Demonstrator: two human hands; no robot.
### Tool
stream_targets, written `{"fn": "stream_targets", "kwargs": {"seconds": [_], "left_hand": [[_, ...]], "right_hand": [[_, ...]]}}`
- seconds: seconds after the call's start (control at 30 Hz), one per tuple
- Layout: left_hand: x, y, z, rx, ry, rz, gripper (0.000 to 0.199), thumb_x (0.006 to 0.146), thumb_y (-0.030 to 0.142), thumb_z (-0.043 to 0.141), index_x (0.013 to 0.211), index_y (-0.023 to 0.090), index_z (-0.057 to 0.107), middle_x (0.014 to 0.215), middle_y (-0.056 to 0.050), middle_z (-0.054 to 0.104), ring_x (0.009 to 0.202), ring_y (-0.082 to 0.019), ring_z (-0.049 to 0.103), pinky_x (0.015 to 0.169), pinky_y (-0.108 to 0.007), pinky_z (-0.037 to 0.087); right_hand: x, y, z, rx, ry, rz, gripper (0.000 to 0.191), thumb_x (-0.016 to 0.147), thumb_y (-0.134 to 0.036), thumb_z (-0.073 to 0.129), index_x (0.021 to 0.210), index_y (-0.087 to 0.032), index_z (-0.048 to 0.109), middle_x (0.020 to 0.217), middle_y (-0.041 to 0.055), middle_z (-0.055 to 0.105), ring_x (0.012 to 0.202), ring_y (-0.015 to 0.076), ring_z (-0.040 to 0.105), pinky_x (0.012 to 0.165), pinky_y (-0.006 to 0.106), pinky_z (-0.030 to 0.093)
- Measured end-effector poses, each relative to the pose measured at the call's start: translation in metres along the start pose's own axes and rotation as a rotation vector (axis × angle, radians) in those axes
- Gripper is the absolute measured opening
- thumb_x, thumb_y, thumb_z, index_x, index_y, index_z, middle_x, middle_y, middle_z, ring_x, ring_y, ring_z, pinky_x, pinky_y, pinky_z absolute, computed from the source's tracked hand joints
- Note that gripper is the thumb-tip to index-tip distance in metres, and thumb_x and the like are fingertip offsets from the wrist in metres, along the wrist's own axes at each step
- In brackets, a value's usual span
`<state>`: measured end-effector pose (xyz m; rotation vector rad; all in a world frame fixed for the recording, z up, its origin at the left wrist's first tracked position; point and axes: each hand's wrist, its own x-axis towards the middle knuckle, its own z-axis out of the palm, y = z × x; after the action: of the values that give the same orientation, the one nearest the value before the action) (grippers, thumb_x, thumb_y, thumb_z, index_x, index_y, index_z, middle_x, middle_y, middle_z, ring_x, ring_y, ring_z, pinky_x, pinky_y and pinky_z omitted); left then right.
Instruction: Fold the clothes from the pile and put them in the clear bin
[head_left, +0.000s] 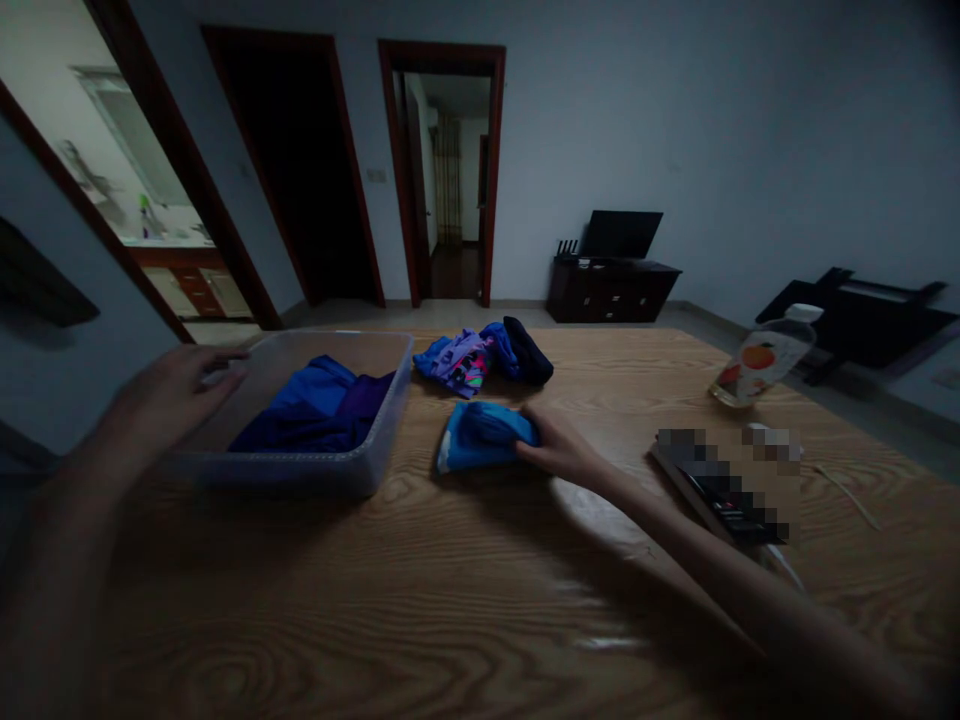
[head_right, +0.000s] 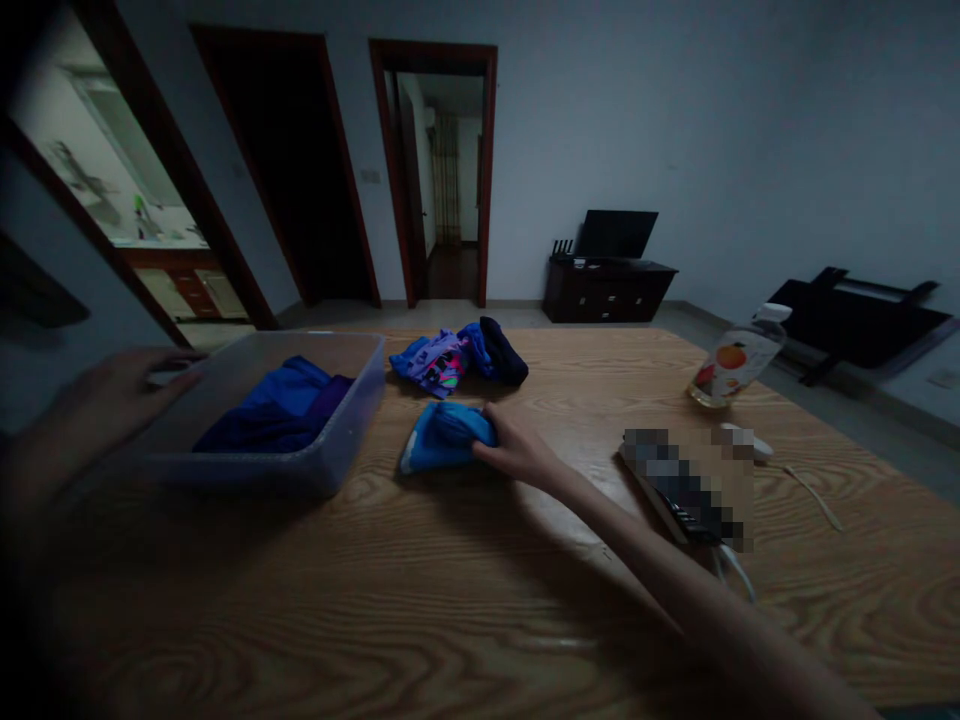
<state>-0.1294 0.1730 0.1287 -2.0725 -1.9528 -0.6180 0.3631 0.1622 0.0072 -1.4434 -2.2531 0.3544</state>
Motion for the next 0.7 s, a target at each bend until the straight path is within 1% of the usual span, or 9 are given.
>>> {"fn": "stream_targets", "kwargs": {"seconds": [0.1,0.17,0.23,0.27,0.33,0.43,0.53,0.6,0.7], "left_hand": [[-0.051,0.061,-0.017,-0.047,0.227,-0.007,0.048,0.112,0.052,0.041,0.138,0.021,0.067,0.135,0.000,0.066,0.121,-0.023,0.071,0.109,-0.041,0.055],[-0.092,0.104,-0.006,-0.148,0.217,0.155,0.038,0.113,0.049,0.045,0.129,0.023,0.068,0.129,0.000,0.071,0.114,-0.023,0.073,0.105,-0.039,0.056],[-0.128,0.139,0.024,-0.289,0.059,0.317,0.035,0.114,0.050,0.045,0.129,0.027,0.068,0.122,-0.001,0.076,0.109,-0.022,0.075,0.099,-0.036,0.058],[-0.142,0.152,0.043,-0.344,-0.022,0.340,0.039,0.114,0.053,0.046,0.134,0.027,0.066,0.124,-0.003,0.077,0.111,-0.024,0.076,0.099,-0.037,0.059],[-0.159,0.167,0.082,-0.423,-0.196,0.316,0.055,0.111,0.062,0.049,0.148,0.023,0.059,0.145,-0.011,0.071,0.130,-0.030,0.070,0.111,-0.045,0.056],[-0.151,0.174,0.128,-0.577,-0.384,0.201,0.062,0.111,0.064,0.045,0.155,0.021,0.054,0.152,-0.014,0.067,0.142,-0.032,0.062,0.123,-0.050,0.048],[-0.122,0.175,0.156,-0.756,-0.570,0.096,0.070,0.102,0.064,0.063,0.157,0.023,0.053,0.146,-0.013,0.071,0.135,-0.033,0.067,0.117,-0.048,0.052],[-0.103,0.175,0.164,-0.849,-0.626,0.071,0.073,0.094,0.058,0.074,0.154,0.021,0.057,0.137,-0.012,0.076,0.124,-0.033,0.073,0.108,-0.044,0.058],[-0.087,0.176,0.154,-0.882,-0.598,0.098,0.050,0.093,0.054,0.073,0.128,0.019,0.074,0.116,-0.009,0.081,0.105,-0.031,0.075,0.097,-0.041,0.060]], "right_hand": [[-0.036,-0.014,-0.016,0.158,-0.150,0.036,0.033,0.105,-0.054,0.062,0.106,-0.021,0.062,0.094,0.0023,0.070,0.084,0.0215,0.067,0.070,0.031,0.052],[-0.056,-0.021,-0.024,0.280,-0.278,0.050,0.035,0.103,-0.055,0.067,0.114,-0.021,0.064,0.101,0.0026,0.072,0.090,0.0225,0.070,0.075,0.032,0.056],[-0.072,-0.026,-0.026,0.325,-0.343,0.027,0.048,0.097,-0.050,0.076,0.133,-0.022,0.062,0.123,0.0073,0.072,0.109,0.0264,0.071,0.093,0.038,0.059],[-0.079,-0.027,-0.024,0.298,-0.327,0.009,0.060,0.094,-0.050,0.080,0.143,-0.022,0.058,0.137,0.0114,0.069,0.121,0.0296,0.068,0.103,0.042,0.057],[-0.090,-0.028,-0.017,0.175,-0.235,-0.020,0.088,0.089,-0.055,0.085,0.159,-0.018,0.047,0.159,0.0207,0.055,0.143,0.0380,0.056,0.120,0.054,0.047],[-0.098,-0.023,-0.003,0.062,-0.145,-0.021,0.103,0.087,-0.056,0.087,0.167,-0.014,0.037,0.169,0.0266,0.045,0.154,0.0450,0.045,0.126,0.064,0.038],[-0.101,-0.019,0.006,0.078,-0.135,-0.051,0.088,0.090,-0.035,0.083,0.165,-0.017,0.040,0.160,0.0226,0.058,0.145,0.0401,0.057,0.121,0.060,0.045],[-0.102,-0.017,0.008,0.094,-0.089,-0.108,0.079,0.090,-0.023,0.077,0.162,-0.019,0.044,0.154,0.0197,0.064,0.141,0.0370,0.060,0.120,0.058,0.045],[-0.107,-0.016,0.008,0.090,0.012,-0.259,0.074,0.092,-0.009,0.063,0.162,-0.023,0.042,0.148,0.0160,0.067,0.138,0.0331,0.062,0.124,0.060,0.041]]}}
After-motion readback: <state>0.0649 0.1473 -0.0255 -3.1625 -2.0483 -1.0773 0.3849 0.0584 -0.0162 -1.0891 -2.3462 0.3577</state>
